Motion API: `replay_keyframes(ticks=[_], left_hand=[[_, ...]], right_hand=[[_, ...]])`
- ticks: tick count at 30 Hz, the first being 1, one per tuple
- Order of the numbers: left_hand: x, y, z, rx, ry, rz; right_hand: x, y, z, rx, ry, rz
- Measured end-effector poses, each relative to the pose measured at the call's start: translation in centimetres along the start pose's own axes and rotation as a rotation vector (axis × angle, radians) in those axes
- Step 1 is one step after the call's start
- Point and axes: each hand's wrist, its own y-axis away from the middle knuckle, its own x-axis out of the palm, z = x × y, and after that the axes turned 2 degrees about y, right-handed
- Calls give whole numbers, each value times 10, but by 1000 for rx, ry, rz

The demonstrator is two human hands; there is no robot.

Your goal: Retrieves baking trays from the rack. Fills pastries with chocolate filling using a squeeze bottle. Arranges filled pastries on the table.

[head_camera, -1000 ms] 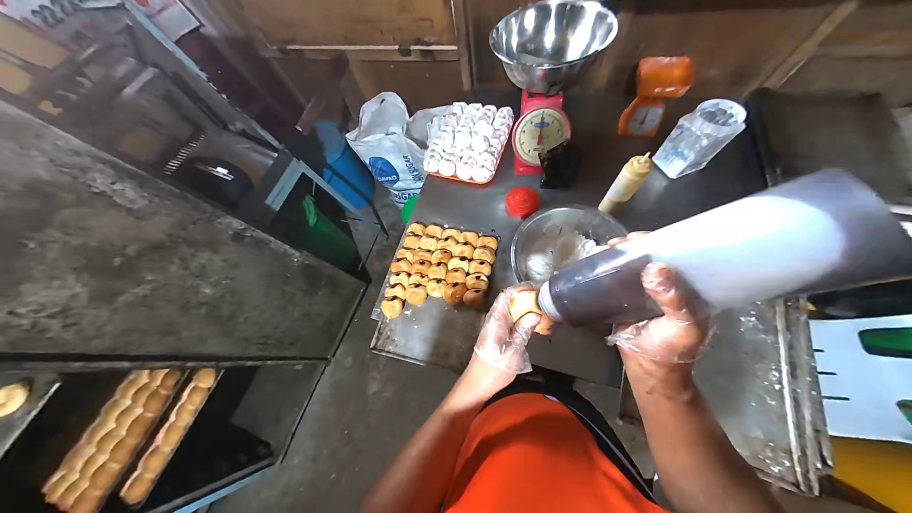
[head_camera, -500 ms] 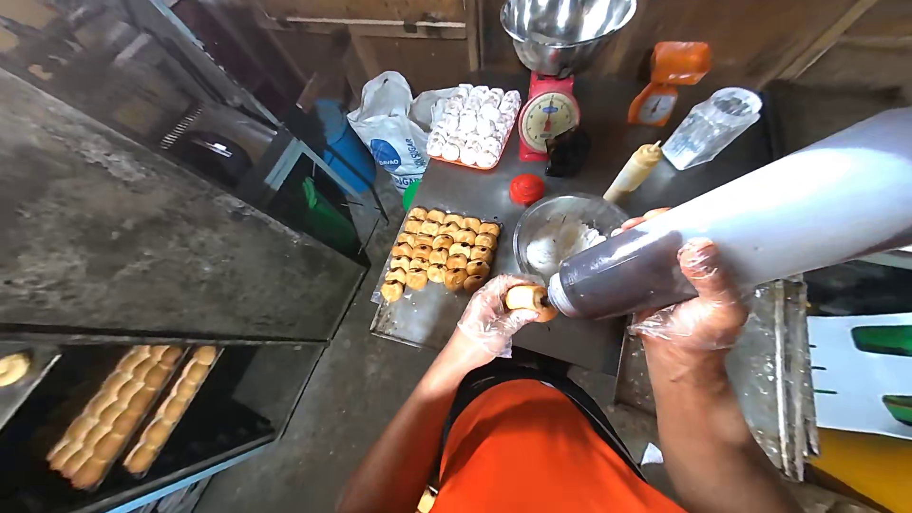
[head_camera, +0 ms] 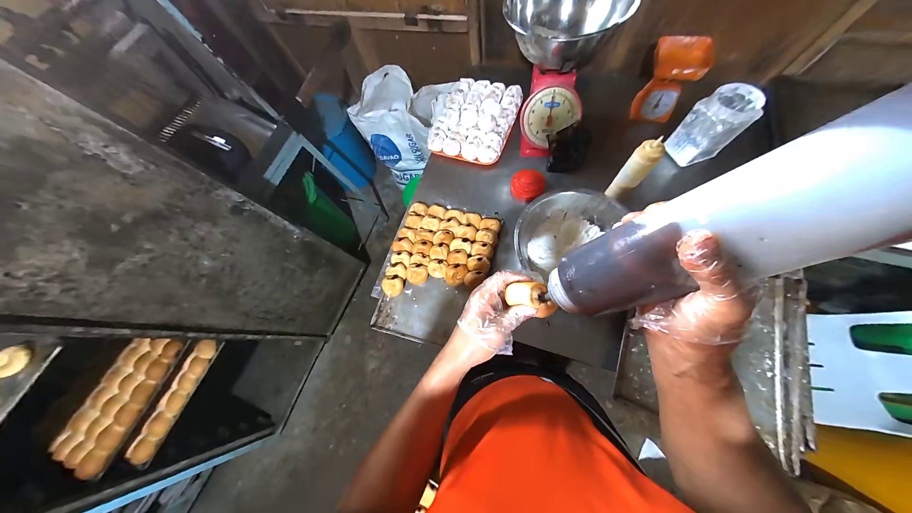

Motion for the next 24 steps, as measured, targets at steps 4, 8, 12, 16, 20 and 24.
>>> replay_keyframes(ticks=[4, 8, 12, 16, 20, 24], left_hand=[[-1, 0, 3, 11, 13, 2], [-2, 0, 4, 3, 8, -1], [-2, 0, 6, -7, 27, -13], [-3, 0, 9, -29, 64, -37], [-7, 5, 15, -62, 200, -57], [-12, 15, 19, -92, 190, -87]], right_hand=[[-2, 0, -1, -21, 12, -17], [-3, -1, -1, -17, 7, -17], [-4, -2, 0, -6, -2, -10], [-3, -3, 4, 37, -54, 10], [-3, -1, 1, 128, -33, -142], [-20, 1, -13, 289, -116, -291]])
